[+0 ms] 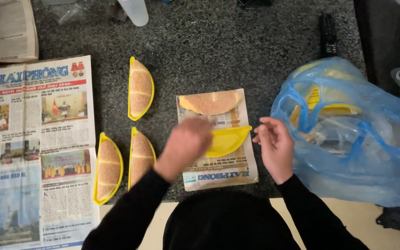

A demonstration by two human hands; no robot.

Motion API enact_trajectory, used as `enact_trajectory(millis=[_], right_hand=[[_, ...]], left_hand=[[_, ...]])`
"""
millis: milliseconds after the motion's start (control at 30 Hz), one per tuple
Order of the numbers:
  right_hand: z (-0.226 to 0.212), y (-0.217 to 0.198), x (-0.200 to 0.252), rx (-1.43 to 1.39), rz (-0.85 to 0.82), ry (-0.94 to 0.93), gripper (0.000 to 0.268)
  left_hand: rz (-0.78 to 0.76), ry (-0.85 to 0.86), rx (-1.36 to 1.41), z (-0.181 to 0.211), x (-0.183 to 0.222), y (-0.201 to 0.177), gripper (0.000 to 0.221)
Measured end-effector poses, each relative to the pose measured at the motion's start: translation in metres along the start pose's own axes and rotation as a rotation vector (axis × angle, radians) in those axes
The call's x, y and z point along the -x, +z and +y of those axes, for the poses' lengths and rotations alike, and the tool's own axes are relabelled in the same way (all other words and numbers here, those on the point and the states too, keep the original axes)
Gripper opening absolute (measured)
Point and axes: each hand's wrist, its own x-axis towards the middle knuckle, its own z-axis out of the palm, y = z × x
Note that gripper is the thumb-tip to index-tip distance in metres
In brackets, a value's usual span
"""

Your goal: Packaging food items by placing them in yellow plastic trays, wrapping them in newspaper, and placing them in a blue plastic bag.

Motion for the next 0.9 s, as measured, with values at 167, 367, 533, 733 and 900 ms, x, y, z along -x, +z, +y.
enact_trajectory(millis=[167, 367, 533, 733, 900], right_hand=[[-0.013, 0.006, -0.012, -0.033, -0.023, 0.003, 0.025], [-0.014, 0.003, -0.011, -0.017, -0.040, 0.059, 0.026], [-0.011, 0.002, -0.005, -0.047, -0.069, 0.114, 0.027], [-0.001, 0.003, -0.003, -0.039, -0.064, 0.100, 0.027], [-0.012, 0.000, -0.004, -0.071, -0.011, 0.039, 0.024]], left_hand=[[-0.229, -0.077, -0.158, -0.044, -0.073, 0.003, 0.083], [-0.694, -0.166, -0.034, -0.053, -0.116, 0.012, 0.108], [-0.719, -0.222, 0.090, -0.060, -0.126, 0.005, 0.113], [-0.651, -0.353, 0.347, -0.080, -0.126, -0.013, 0.118], [-0.526, -0.379, 0.286, -0.054, -0.127, -0.056, 0.123]])
